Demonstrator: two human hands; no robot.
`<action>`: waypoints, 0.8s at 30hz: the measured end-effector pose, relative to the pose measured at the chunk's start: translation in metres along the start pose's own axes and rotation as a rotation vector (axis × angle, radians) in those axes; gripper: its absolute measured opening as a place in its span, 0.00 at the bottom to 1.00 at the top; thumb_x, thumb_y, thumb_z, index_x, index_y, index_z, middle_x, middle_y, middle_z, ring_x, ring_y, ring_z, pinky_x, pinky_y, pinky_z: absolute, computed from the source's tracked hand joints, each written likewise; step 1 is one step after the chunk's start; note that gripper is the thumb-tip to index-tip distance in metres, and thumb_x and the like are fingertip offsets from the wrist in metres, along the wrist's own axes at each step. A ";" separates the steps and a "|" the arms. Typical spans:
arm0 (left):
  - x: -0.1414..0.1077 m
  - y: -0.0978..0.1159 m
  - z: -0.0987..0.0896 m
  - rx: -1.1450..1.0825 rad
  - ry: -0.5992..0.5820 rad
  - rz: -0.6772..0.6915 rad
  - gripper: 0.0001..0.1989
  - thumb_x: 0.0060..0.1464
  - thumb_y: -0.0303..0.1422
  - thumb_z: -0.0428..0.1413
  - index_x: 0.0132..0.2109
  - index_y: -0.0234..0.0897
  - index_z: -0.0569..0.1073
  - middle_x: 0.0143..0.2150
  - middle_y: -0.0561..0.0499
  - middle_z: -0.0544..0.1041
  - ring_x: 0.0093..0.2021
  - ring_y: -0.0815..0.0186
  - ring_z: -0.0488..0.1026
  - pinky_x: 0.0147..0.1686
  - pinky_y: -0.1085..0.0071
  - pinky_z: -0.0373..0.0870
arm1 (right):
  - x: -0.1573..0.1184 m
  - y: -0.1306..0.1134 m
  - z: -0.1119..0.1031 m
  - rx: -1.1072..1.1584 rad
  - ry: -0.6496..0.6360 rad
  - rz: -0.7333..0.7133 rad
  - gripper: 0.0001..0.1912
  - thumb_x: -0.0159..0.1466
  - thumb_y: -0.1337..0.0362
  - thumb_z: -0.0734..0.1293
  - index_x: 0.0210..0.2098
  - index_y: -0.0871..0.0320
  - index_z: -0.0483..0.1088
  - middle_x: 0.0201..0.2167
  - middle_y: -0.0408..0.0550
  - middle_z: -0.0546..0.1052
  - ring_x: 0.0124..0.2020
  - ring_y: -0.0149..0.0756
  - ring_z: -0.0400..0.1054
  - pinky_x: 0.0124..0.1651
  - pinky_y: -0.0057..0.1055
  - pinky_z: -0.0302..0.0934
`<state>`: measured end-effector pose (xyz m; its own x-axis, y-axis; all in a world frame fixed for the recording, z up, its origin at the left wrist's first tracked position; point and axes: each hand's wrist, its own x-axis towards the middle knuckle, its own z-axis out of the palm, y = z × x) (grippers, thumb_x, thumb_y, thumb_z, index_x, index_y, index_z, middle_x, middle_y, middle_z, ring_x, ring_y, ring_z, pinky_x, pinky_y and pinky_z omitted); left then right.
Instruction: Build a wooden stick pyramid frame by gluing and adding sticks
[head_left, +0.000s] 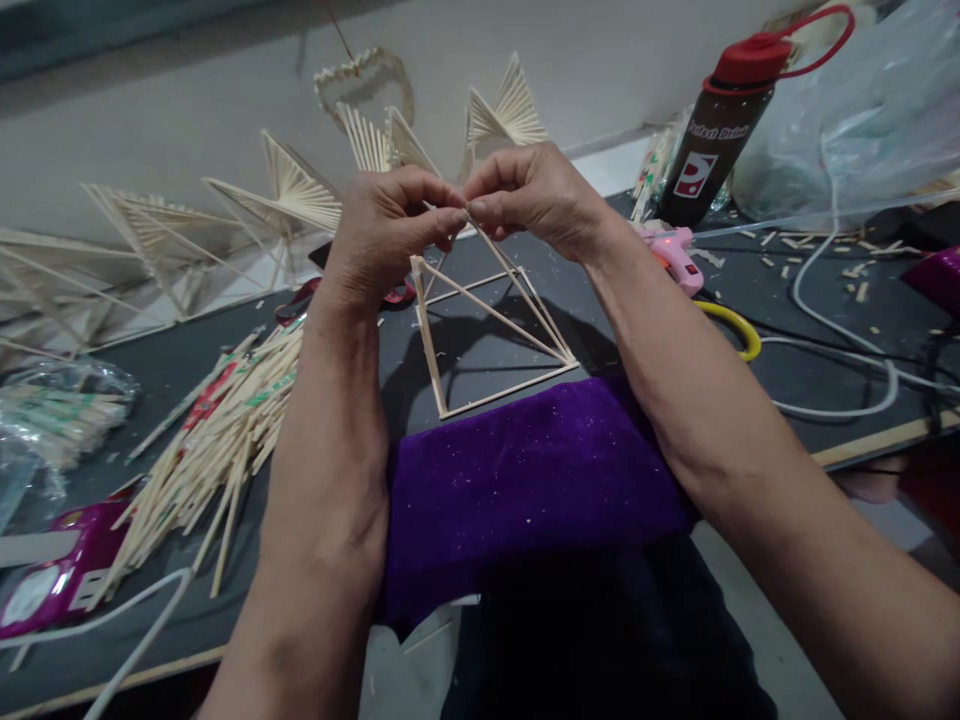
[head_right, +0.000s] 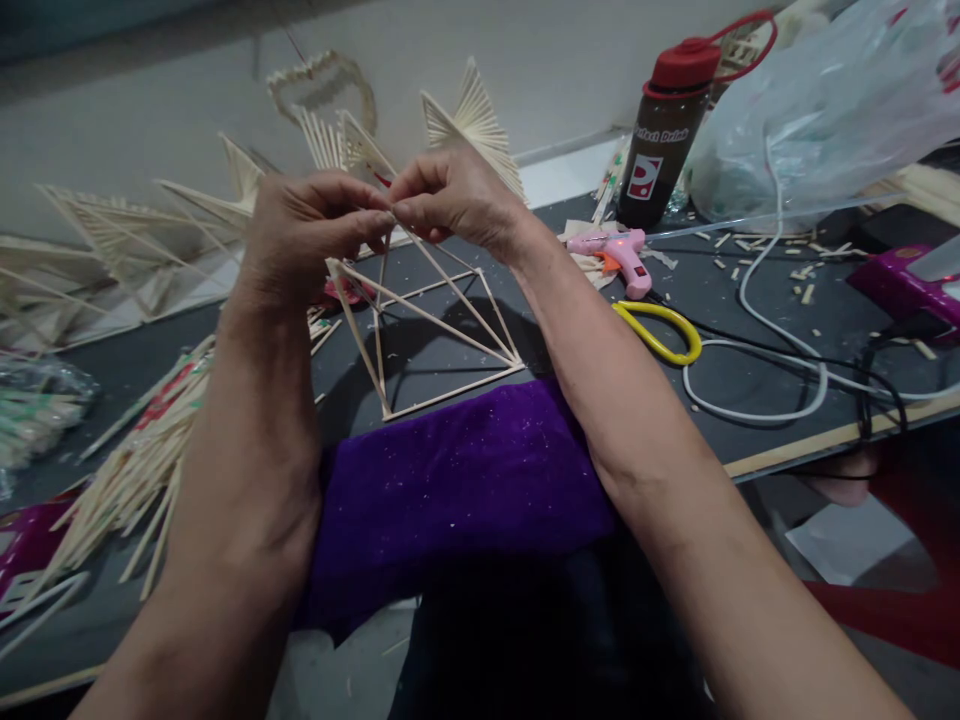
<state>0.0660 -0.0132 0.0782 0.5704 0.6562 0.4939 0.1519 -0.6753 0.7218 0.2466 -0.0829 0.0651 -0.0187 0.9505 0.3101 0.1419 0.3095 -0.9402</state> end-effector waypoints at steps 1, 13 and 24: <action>0.000 0.000 0.000 -0.002 -0.002 0.002 0.09 0.38 0.39 0.69 0.29 0.43 0.81 0.21 0.55 0.74 0.21 0.69 0.65 0.22 0.66 0.59 | 0.000 0.000 0.000 0.009 -0.008 -0.012 0.03 0.55 0.66 0.73 0.28 0.53 0.75 0.25 0.38 0.75 0.28 0.27 0.65 0.33 0.23 0.62; 0.001 -0.006 0.001 -0.018 -0.004 -0.007 0.12 0.39 0.44 0.70 0.29 0.45 0.79 0.19 0.57 0.73 0.22 0.69 0.64 0.25 0.64 0.62 | 0.000 -0.005 0.002 0.046 0.007 0.007 0.07 0.54 0.71 0.72 0.24 0.55 0.73 0.19 0.36 0.72 0.24 0.25 0.63 0.30 0.24 0.60; -0.004 -0.004 -0.003 -0.091 -0.040 -0.057 0.06 0.42 0.35 0.65 0.32 0.45 0.83 0.23 0.55 0.78 0.23 0.67 0.70 0.22 0.65 0.62 | 0.000 -0.006 0.002 0.028 0.007 0.034 0.06 0.55 0.72 0.72 0.25 0.55 0.74 0.19 0.36 0.72 0.23 0.26 0.64 0.29 0.24 0.61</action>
<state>0.0604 -0.0126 0.0750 0.5948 0.6778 0.4322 0.1124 -0.6025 0.7902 0.2436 -0.0844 0.0702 -0.0070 0.9602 0.2792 0.1145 0.2781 -0.9537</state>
